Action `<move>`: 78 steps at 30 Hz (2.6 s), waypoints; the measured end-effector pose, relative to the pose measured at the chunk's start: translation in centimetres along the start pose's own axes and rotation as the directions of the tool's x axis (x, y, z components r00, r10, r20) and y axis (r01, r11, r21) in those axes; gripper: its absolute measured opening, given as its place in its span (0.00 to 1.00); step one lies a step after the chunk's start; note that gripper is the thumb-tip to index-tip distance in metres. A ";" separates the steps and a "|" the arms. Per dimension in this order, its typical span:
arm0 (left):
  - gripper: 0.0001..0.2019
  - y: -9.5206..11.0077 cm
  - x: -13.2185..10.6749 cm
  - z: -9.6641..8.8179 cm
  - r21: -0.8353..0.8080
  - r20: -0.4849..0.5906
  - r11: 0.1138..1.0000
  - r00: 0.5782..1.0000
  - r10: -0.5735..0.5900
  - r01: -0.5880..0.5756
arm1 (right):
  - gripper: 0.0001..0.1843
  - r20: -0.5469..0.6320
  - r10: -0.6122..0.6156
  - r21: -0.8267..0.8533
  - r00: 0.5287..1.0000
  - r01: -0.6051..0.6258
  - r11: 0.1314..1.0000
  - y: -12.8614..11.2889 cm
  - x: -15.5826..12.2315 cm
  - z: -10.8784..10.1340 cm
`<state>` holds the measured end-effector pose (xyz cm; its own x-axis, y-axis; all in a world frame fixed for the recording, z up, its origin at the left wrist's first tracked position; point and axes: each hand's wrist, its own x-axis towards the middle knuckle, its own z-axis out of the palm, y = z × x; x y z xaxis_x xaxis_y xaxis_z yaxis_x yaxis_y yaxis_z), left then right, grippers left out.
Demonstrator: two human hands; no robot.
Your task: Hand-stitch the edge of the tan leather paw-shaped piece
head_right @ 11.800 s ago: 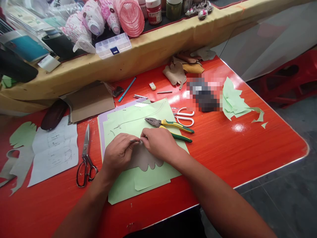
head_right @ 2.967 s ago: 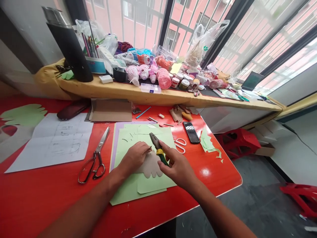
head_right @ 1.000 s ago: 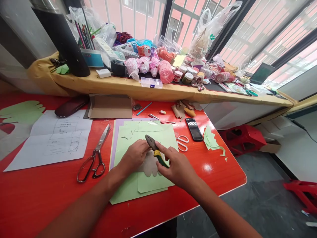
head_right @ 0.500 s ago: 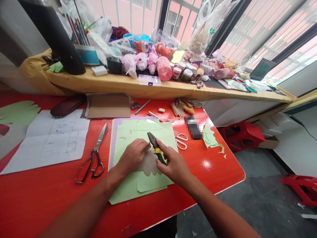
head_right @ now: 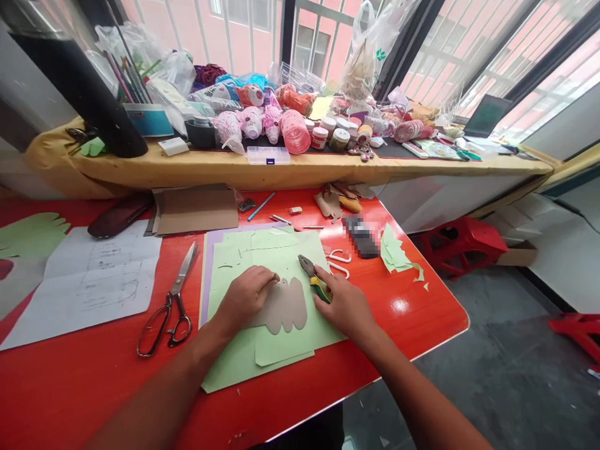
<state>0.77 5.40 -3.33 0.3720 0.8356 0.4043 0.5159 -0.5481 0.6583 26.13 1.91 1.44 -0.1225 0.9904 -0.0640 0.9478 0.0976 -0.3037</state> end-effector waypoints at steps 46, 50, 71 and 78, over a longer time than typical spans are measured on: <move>0.12 -1.1 0.8 -1.9 -0.645 0.056 0.646 0.868 -0.493 0.409 | 0.05 0.070 -0.396 0.689 0.916 0.243 0.683 -3.4 6.3 3.5; 0.14 -0.4 0.8 -1.6 -0.588 0.031 0.685 0.859 -0.512 0.430 | 0.06 0.076 -0.406 0.691 0.911 0.245 0.680 -3.1 6.4 3.4; 0.06 2.6 -0.4 -2.6 0.512 0.034 0.857 0.999 0.033 -0.046 | 0.06 0.049 -0.420 0.646 0.906 0.292 0.705 -2.8 5.9 2.8; 0.06 3.0 -0.6 -2.4 0.525 0.033 0.847 0.996 0.084 -0.089 | 0.06 0.057 -0.425 0.634 0.903 0.296 0.714 -2.8 5.9 2.8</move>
<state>0.31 3.33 -0.06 0.4393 0.7848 0.4372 0.8087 -0.5574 0.1880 21.90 7.23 -0.70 -0.5304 0.8476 0.0172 0.4540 0.3012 -0.8385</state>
